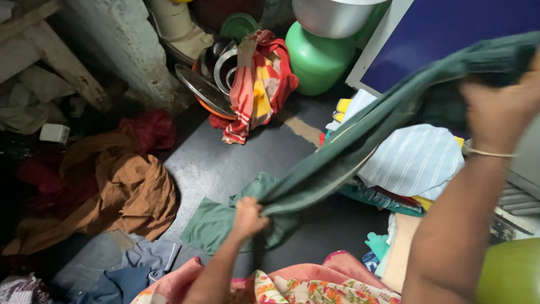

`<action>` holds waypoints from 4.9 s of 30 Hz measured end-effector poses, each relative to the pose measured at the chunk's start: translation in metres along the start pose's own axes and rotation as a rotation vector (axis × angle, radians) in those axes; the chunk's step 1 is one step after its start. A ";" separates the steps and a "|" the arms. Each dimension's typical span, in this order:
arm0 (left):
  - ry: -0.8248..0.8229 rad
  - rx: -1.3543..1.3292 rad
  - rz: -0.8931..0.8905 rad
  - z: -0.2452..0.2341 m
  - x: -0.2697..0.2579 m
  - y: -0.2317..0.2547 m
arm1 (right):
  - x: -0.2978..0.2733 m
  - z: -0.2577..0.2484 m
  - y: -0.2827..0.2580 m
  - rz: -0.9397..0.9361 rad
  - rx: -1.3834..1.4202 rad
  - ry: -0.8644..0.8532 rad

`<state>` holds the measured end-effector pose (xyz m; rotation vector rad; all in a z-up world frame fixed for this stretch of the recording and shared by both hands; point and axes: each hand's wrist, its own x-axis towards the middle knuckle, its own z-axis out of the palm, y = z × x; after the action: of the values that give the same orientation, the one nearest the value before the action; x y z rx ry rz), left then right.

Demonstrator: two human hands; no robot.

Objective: The person folds green shorts and a brown collared shirt by hand on the floor, smoothing each item out and then stacking them.

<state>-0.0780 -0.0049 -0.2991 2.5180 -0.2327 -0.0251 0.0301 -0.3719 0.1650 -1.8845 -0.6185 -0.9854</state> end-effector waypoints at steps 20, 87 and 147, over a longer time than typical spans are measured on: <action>0.096 -0.614 -0.204 -0.275 0.022 -0.153 | -0.054 -0.112 0.120 0.705 -0.213 -0.037; 0.332 -1.357 -1.350 -0.035 -0.019 -0.247 | -0.126 -0.040 0.245 1.322 -0.197 -0.216; 1.237 -1.476 -1.084 -0.023 0.001 -0.212 | -0.140 -0.040 0.276 1.185 -0.277 -0.334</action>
<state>-0.0415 0.1786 -0.4021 0.6346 1.1688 0.6266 0.1397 -0.5412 -0.0724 -2.1643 0.5001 0.0316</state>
